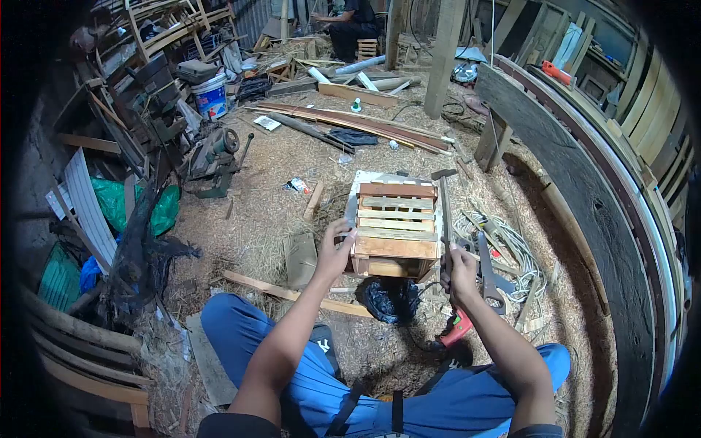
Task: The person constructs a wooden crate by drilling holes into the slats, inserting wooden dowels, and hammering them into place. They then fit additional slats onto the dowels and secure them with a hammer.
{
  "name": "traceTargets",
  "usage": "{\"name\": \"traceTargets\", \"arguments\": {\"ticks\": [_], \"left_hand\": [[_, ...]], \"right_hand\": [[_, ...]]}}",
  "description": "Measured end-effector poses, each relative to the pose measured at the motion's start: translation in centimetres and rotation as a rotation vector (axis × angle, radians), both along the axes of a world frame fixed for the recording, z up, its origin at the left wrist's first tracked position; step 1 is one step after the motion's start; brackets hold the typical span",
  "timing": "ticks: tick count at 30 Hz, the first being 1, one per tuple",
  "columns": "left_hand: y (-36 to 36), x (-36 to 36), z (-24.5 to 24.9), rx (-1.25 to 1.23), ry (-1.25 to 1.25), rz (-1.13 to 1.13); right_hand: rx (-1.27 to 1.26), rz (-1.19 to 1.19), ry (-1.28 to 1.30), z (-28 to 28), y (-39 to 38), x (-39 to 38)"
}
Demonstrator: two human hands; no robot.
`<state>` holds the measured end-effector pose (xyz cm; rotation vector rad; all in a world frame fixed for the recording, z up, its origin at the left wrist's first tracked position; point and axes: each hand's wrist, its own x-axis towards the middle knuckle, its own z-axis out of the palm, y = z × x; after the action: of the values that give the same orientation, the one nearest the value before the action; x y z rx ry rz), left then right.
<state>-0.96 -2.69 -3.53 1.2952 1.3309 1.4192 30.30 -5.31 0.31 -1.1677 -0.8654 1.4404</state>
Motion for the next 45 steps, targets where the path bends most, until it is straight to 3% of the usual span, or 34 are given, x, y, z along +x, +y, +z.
{"name": "traceTargets", "arguments": {"ticks": [5,7,11,12,15,17,19,21,23,25,27,29,30,33,35,37,38,43,45], "left_hand": [[0.6,0.2,1.3,-0.180,-0.139,-0.056],[1.5,0.1,0.5,-0.186,-0.115,-0.081],[3.2,0.3,-1.3,-0.251,-0.232,-0.079],[3.3,0.6,-0.8,-0.282,-0.318,-0.105],[3.0,1.3,0.5,-0.318,-0.278,-0.106],[3.9,0.8,-0.8,-0.390,-0.342,-0.101],[4.4,0.4,-1.2,-0.461,-0.412,-0.092],[4.5,0.4,-0.7,-0.446,-0.415,-0.171],[4.8,0.3,-0.7,-0.455,-0.377,-0.169],[4.5,0.7,1.7,-0.502,-0.317,-0.188],[5.2,0.7,2.5,-0.554,-0.258,-0.214],[4.4,2.0,6.1,-0.632,-0.280,-0.230],[3.7,2.6,8.8,-0.702,-0.241,-0.209],[5.6,0.8,6.2,-0.532,-0.296,-0.259],[5.5,1.1,7.8,-0.522,-0.339,-0.248],[3.2,2.7,13.1,-0.378,-0.396,-0.194],[3.1,2.7,13.7,-0.335,-0.434,-0.192],[5.5,1.7,10.7,-0.215,-0.581,-0.222],[7.4,1.5,8.3,-0.175,-0.609,-0.073]], "right_hand": [[0.044,-0.149,-0.211,-4.4,3.3,0.6],[-0.011,-0.168,-0.461,-6.1,4.3,1.0],[0.150,-0.257,-0.739,-10.5,7.0,1.8],[0.147,-0.212,-0.741,-10.9,7.4,1.9],[0.147,-0.208,-0.867,-11.9,7.9,1.7],[0.024,-0.180,-0.838,-11.8,8.5,1.3],[0.033,-0.069,-0.914,-8.6,7.9,0.8],[0.059,-0.009,-0.939,-8.2,8.5,1.5],[0.254,0.040,-1.160,-9.4,10.0,2.5],[0.188,0.053,-1.105,-5.1,9.6,1.1],[-0.066,0.003,-0.555,-2.6,9.5,0.0],[-0.049,0.323,-0.166,-1.3,9.1,-1.1],[-0.029,0.337,-0.256,0.0,9.0,-0.9],[-0.037,0.306,-0.396,6.7,7.4,-1.1],[0.068,0.310,-0.188,5.7,9.7,-0.1],[0.185,0.242,-0.214,8.9,9.0,-0.3],[0.220,0.201,-0.091,9.3,9.4,-0.3],[0.143,-0.121,0.072,10.7,8.4,-1.2],[0.326,-0.138,-0.056,9.0,8.6,-1.2]]}}
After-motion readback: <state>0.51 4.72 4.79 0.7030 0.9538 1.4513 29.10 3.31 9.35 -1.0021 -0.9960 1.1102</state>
